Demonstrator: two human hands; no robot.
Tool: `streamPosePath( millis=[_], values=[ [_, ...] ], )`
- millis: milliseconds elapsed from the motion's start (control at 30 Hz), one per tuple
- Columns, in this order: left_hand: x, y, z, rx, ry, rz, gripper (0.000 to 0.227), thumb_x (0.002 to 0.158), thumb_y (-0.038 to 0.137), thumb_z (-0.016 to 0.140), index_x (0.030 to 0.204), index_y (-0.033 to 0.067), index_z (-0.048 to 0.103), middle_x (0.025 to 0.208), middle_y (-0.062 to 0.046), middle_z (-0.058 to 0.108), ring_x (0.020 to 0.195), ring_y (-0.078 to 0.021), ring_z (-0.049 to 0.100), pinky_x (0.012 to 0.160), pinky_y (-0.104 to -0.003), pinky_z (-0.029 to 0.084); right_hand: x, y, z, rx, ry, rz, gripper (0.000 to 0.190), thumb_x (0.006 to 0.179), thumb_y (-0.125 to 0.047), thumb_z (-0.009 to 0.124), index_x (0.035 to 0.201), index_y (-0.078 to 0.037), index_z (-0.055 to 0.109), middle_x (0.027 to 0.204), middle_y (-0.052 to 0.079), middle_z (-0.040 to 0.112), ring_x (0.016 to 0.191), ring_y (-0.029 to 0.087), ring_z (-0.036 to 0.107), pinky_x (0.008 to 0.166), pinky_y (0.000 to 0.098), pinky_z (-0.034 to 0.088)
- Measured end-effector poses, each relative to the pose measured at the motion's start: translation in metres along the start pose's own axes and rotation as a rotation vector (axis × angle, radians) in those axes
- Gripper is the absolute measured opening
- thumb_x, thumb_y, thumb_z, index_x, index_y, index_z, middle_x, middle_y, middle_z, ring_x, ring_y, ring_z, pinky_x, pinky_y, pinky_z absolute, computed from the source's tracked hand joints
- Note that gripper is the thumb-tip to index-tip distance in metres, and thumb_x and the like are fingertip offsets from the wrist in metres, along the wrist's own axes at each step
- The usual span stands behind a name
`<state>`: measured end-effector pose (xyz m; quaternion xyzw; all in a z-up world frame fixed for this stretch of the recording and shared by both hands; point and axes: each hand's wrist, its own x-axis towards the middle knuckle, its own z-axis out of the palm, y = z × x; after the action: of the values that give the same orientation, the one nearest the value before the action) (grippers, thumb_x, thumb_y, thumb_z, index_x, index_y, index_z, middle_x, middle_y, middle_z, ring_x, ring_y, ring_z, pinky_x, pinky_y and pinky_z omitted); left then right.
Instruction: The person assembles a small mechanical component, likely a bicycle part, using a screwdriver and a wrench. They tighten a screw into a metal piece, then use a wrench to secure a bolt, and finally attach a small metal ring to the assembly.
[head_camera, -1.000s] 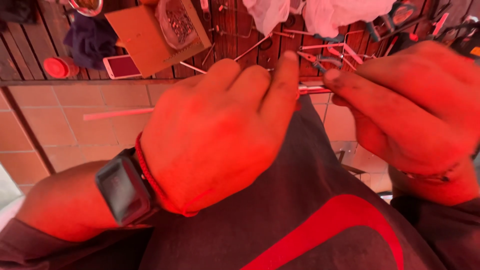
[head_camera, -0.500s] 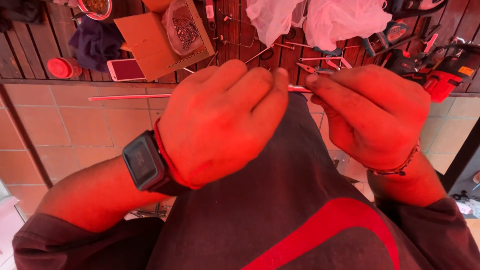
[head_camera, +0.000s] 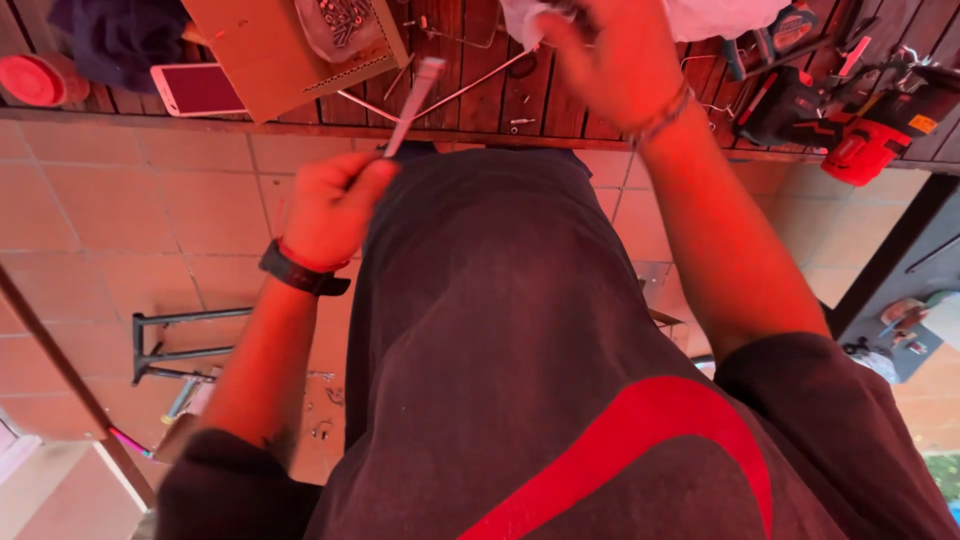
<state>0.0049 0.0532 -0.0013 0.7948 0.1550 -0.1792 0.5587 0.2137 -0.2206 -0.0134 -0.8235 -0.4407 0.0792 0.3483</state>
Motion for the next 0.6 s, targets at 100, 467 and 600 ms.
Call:
streamPosePath(
  millis=[100, 467, 600],
  values=[
    [-0.014, -0.032, 0.001, -0.456, 0.147, -0.358, 0.023, 0.105, 0.020, 0.058, 0.100, 0.0031, 0.073, 0.065, 0.000, 0.049, 0.058, -0.0092, 0.045, 0.053, -0.022, 0.039, -0.058, 0.070, 0.052, -0.103, -0.049, 0.260, 0.007, 0.103, -0.007, 0.069, 0.106, -0.003, 0.074, 0.093, 0.013, 0.075, 0.080, 0.031, 0.069, 0.071, 0.0443, 0.053],
    [-0.050, -0.058, -0.035, -1.293, 0.365, -0.042, 0.024, 0.107, 0.022, 0.056, 0.118, 0.0012, 0.062, 0.084, -0.009, 0.047, 0.069, -0.0116, 0.043, 0.063, -0.020, 0.038, -0.252, 0.161, 0.190, 0.003, -0.234, 0.911, 0.030, 0.088, -0.044, 0.083, 0.105, -0.021, 0.078, 0.088, 0.006, 0.074, 0.092, 0.029, 0.073, 0.086, 0.0393, 0.055],
    [-0.040, -0.053, -0.022, -1.373, 0.367, 0.005, 0.022, 0.108, 0.023, 0.055, 0.120, 0.0060, 0.061, 0.088, -0.005, 0.048, 0.073, -0.0102, 0.045, 0.066, -0.020, 0.038, -0.253, 0.154, 0.193, 0.010, -0.225, 0.977, 0.028, 0.088, -0.049, 0.080, 0.106, -0.028, 0.078, 0.088, 0.002, 0.075, 0.093, 0.023, 0.073, 0.087, 0.0370, 0.056]
  ],
)
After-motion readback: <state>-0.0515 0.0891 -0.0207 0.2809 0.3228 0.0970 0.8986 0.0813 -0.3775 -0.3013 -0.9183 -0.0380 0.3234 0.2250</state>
